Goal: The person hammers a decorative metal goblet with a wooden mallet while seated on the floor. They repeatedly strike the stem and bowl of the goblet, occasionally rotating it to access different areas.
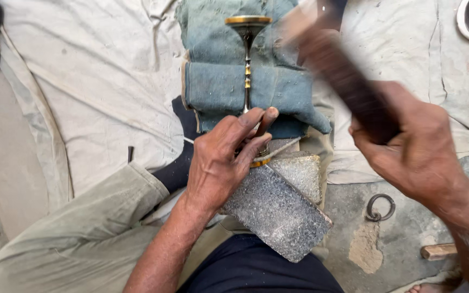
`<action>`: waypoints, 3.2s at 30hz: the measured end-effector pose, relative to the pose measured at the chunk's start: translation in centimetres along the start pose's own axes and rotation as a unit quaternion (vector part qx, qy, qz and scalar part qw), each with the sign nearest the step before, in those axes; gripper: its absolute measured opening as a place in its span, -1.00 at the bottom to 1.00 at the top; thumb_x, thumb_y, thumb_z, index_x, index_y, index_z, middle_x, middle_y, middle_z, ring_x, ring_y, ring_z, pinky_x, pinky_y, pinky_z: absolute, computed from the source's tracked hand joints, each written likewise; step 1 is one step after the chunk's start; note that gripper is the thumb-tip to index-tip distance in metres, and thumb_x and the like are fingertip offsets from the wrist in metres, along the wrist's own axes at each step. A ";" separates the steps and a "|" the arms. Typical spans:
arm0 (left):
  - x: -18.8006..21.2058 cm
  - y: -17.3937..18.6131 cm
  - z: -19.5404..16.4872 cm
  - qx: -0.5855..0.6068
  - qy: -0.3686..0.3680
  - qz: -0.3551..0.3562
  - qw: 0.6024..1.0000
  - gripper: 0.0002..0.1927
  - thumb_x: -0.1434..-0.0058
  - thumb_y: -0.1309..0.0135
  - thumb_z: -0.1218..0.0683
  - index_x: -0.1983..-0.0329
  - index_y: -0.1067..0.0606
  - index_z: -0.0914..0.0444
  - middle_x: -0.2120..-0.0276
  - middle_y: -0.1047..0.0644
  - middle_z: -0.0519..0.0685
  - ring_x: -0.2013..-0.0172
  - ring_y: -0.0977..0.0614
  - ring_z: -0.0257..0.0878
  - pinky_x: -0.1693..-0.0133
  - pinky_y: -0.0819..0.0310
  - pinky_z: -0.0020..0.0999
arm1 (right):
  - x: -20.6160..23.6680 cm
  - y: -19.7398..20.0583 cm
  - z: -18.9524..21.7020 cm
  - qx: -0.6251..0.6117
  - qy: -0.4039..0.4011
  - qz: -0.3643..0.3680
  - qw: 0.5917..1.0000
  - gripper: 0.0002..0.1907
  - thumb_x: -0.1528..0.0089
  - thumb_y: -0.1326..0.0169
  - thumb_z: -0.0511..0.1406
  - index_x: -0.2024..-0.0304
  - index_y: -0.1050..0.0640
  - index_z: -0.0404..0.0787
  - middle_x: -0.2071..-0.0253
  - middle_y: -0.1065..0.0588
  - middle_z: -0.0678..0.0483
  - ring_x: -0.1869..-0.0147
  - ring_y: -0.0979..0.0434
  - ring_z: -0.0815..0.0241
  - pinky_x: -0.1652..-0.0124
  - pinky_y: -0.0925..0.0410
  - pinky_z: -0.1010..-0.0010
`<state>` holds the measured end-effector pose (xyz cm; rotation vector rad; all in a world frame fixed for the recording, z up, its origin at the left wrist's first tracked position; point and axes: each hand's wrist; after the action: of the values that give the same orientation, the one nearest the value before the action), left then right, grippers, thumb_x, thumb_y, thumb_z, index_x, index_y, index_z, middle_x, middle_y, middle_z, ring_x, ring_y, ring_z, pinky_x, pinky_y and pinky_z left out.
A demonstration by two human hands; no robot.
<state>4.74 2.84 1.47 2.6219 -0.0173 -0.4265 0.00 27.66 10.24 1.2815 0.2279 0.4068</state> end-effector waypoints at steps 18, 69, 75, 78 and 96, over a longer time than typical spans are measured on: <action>-1.2 -0.2 0.2 -0.008 0.062 0.072 0.995 -0.56 -0.23 -0.32 0.12 -0.15 -0.48 0.18 0.31 -0.58 0.01 0.37 -0.68 -0.23 0.31 -0.64 -0.32 | 1.7 -0.4 -2.4 -0.098 -0.023 -0.083 0.991 -0.63 -0.21 -0.25 -0.43 -0.04 -0.51 -0.45 0.21 -0.55 -0.15 0.22 -0.61 0.12 0.19 -0.52 0.34; 11.7 2.6 2.8 0.205 0.164 -0.091 0.961 -0.51 -0.12 -0.36 0.26 -0.12 -0.49 0.39 0.28 -0.61 -0.02 0.29 -0.65 -0.37 0.23 -0.66 -0.49 | 9.7 -15.6 1.9 -0.754 -0.387 -0.142 0.512 -0.66 -0.32 -0.13 -0.27 -0.08 -0.52 -0.36 0.20 -0.60 0.01 0.25 -0.64 0.25 0.30 -0.54 0.43; 11.1 3.7 0.9 0.219 0.172 -0.069 0.958 -0.68 -0.21 -0.29 0.27 0.00 -0.51 0.39 0.28 -0.63 0.00 0.27 -0.71 -0.31 0.23 -0.68 -0.47 | 10.3 -16.0 1.5 -0.766 -0.387 -0.161 0.487 -0.65 -0.33 -0.17 -0.25 -0.08 -0.52 -0.32 0.32 -0.53 0.09 0.36 -0.59 0.29 0.40 -0.52 0.45; 11.4 4.8 -1.2 0.231 0.129 -0.054 0.963 -0.71 -0.23 -0.25 0.28 0.00 -0.49 0.38 0.28 -0.64 0.01 0.25 -0.75 -0.29 0.19 -0.76 -0.46 | 11.2 -15.9 1.9 -0.745 -0.414 -0.197 0.485 -0.65 -0.32 -0.18 -0.25 -0.08 -0.48 -0.30 0.34 -0.53 0.06 0.39 -0.58 0.28 0.44 -0.50 0.46; 9.0 4.9 0.4 0.239 0.053 -0.008 0.970 -0.56 -0.12 -0.37 0.23 -0.08 -0.58 0.35 0.22 -0.68 0.02 0.28 -0.74 -0.33 0.24 -0.73 -0.48 | 25.3 -11.7 3.2 -0.711 -0.325 -0.273 0.560 -0.56 -0.38 -0.07 -0.28 -0.25 -0.37 -0.34 0.34 -0.34 0.01 0.30 -0.38 0.17 0.33 -0.33 0.38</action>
<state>13.44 -2.43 0.68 3.1180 -0.0730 -0.3152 26.17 32.78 1.43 -0.3842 -0.3371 -0.4580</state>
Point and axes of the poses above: each hand's wrist, its own x-axis away from the middle knuckle, its own y-axis out of the back of the hand, z = x × y
